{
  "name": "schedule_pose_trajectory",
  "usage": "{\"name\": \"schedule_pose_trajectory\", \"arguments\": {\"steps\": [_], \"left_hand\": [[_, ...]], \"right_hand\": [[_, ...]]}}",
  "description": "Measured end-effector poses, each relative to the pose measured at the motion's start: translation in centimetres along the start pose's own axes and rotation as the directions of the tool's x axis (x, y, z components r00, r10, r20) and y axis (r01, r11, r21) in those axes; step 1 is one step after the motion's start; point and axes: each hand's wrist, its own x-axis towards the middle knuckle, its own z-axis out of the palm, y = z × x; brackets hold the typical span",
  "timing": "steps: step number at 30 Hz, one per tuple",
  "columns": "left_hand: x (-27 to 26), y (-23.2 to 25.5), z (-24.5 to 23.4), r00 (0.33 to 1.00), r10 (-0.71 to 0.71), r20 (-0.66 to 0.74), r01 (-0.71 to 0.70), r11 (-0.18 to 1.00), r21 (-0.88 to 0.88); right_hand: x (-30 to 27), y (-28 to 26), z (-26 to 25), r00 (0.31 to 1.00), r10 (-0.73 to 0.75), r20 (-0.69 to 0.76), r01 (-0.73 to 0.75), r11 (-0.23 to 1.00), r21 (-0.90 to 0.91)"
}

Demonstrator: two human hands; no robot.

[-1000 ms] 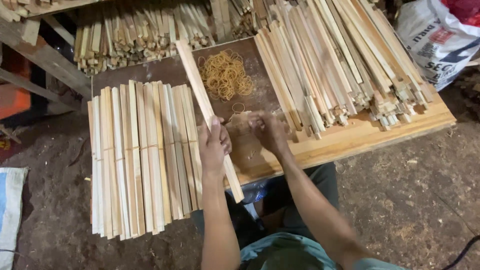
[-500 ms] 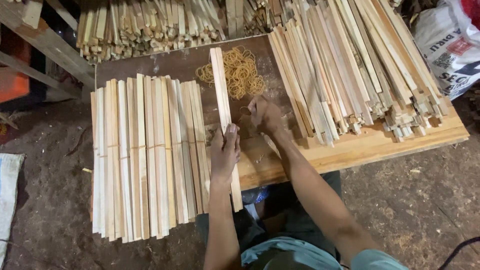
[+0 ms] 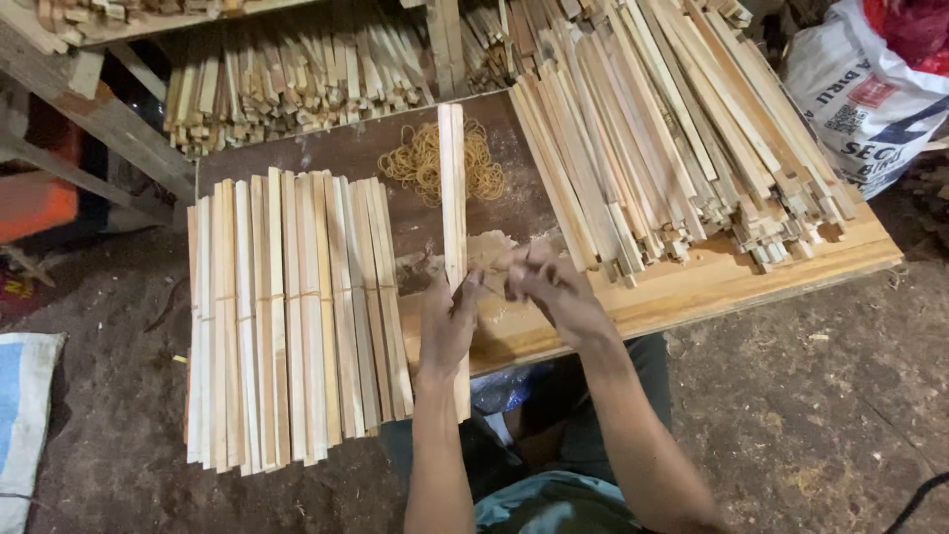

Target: Bundling wooden sticks by wrapping rubber bands around them

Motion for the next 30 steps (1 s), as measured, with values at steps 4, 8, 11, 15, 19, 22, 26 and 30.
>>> {"name": "schedule_pose_trajectory", "arguments": {"steps": [4, 8, 11, 15, 19, 22, 26, 30], "left_hand": [[-0.8, -0.9, 0.3, 1.000, 0.023, 0.011, -0.023, 1.000, -0.015], [-1.0, -5.2, 1.4, 0.999, -0.033, 0.041, 0.034, 0.999, -0.042], [-1.4, -3.7, 1.6, 0.991, -0.008, 0.133, 0.014, 0.999, -0.040], [-2.1, -1.5, 0.7, 0.986, 0.059, 0.156, -0.077, 0.991, 0.109], [-3.1, -1.1, 0.4, 0.972, 0.097, 0.216, -0.146, 0.963, 0.226], [-3.2, -1.6, 0.0, 0.952, 0.114, 0.283, -0.188, 0.950, 0.248], [-2.6, -2.0, -0.5, 0.940, 0.127, 0.318, -0.203, 0.954, 0.219], [-3.0, 0.9, -0.5, 0.971, 0.108, 0.215, -0.134, 0.985, 0.109]], "right_hand": [[-1.0, 1.9, -1.4, 0.994, 0.105, -0.008, -0.104, 0.973, -0.207], [0.6, 3.8, -2.9, 0.984, -0.167, 0.058, 0.138, 0.932, 0.336], [0.7, 0.4, -1.3, 0.987, -0.163, 0.011, 0.157, 0.965, 0.211], [0.9, -7.7, 1.2, 0.921, -0.194, -0.338, 0.186, 0.981, -0.055], [3.5, -9.1, -2.4, 0.873, -0.437, -0.216, 0.406, 0.897, -0.174], [4.6, -9.7, -3.6, 0.911, -0.407, -0.070, 0.399, 0.911, -0.107], [3.8, -9.8, -4.9, 0.972, -0.228, 0.060, 0.236, 0.943, -0.237], [2.0, -9.0, -5.4, 0.966, -0.148, 0.211, 0.231, 0.859, -0.457]]}}
